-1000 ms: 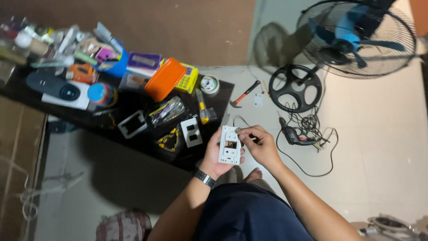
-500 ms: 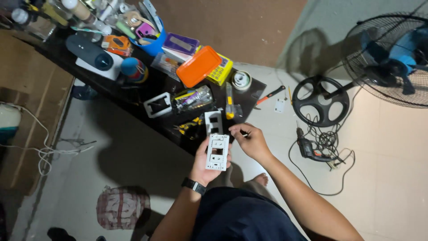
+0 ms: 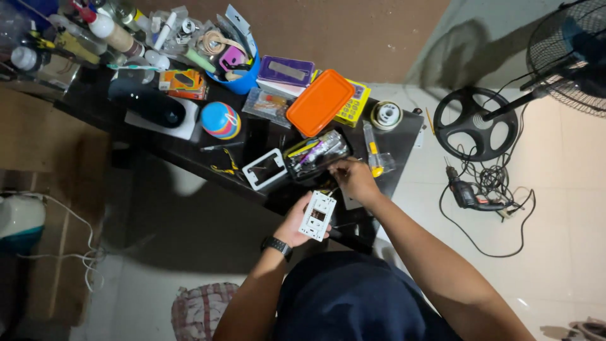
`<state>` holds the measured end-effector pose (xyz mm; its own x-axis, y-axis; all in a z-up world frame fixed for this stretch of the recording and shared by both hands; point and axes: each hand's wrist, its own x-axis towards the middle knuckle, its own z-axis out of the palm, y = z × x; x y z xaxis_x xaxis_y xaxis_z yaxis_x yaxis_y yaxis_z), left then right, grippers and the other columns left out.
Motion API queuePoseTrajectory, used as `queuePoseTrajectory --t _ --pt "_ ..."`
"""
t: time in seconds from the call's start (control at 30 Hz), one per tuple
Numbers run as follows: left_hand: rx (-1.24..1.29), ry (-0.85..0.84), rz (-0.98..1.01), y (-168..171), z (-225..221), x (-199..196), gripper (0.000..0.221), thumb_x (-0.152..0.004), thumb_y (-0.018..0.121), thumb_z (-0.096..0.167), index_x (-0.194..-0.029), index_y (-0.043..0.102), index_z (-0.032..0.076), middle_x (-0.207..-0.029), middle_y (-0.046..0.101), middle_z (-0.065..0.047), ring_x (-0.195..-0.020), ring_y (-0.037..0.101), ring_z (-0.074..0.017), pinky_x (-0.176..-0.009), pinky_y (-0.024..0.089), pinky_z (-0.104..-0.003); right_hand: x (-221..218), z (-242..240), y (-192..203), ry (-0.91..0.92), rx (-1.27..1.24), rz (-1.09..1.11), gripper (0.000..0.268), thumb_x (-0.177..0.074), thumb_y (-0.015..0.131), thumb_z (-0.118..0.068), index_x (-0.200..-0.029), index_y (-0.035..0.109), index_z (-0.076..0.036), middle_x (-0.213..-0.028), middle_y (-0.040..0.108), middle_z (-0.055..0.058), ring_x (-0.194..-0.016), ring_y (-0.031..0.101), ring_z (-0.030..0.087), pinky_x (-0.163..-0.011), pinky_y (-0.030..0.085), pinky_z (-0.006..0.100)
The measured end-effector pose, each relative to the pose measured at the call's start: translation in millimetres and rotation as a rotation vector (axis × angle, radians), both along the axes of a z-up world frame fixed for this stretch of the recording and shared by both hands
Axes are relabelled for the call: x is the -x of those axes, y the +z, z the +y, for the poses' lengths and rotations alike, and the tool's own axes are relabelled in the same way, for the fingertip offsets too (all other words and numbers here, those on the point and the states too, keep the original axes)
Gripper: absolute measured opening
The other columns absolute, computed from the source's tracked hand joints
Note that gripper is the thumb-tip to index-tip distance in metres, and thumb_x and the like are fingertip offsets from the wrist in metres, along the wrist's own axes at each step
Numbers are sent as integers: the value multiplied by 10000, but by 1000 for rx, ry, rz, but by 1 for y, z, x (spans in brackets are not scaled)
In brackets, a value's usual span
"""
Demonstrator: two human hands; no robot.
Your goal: Assembling an electrical outlet by connecting wires and securing the faceplate with screws.
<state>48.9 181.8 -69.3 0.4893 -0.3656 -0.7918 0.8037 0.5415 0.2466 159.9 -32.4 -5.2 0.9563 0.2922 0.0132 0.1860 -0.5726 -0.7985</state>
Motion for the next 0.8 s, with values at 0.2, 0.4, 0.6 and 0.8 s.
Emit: queuePoseTrajectory --t 0.2,0.4,0.6,0.8 --pt "-116 -174 -20 -21 12 -25 619 -1082 741 617 -1321 790 48 -1191 834 -302 -983 841 -538 -801 709 -711 -7 36 6 8 316 -311 146 -974 814 -151 -983 898 -270 -938 743 81 -916 766 380 -825 617 450" --pt "-203 -273 -110 -41 18 -32 632 -1097 793 542 -1401 742 -10 -1230 811 -318 -1011 833 -556 -736 710 -722 -19 37 3 162 672 -373 151 -923 727 -157 -986 835 -242 -1212 644 50 -1239 531 369 -1039 439 499" --pt "-282 -325 -146 -19 16 -43 616 -1101 789 463 -1363 738 -92 -1103 806 -325 -889 841 -527 -626 714 -683 -23 19 -55 241 802 -280 327 -1044 649 -297 -1296 799 -440 -1285 590 -6 -1310 494 300 -1140 372 502" --pt "-303 -334 -152 -26 12 -44 616 -1087 800 449 -1321 758 -120 -1048 813 -324 -828 850 -487 -588 718 -656 -27 22 -27 308 855 -158 655 -1127 611 -346 -1756 483 -479 -1375 593 16 -1357 510 285 -1195 374 514"
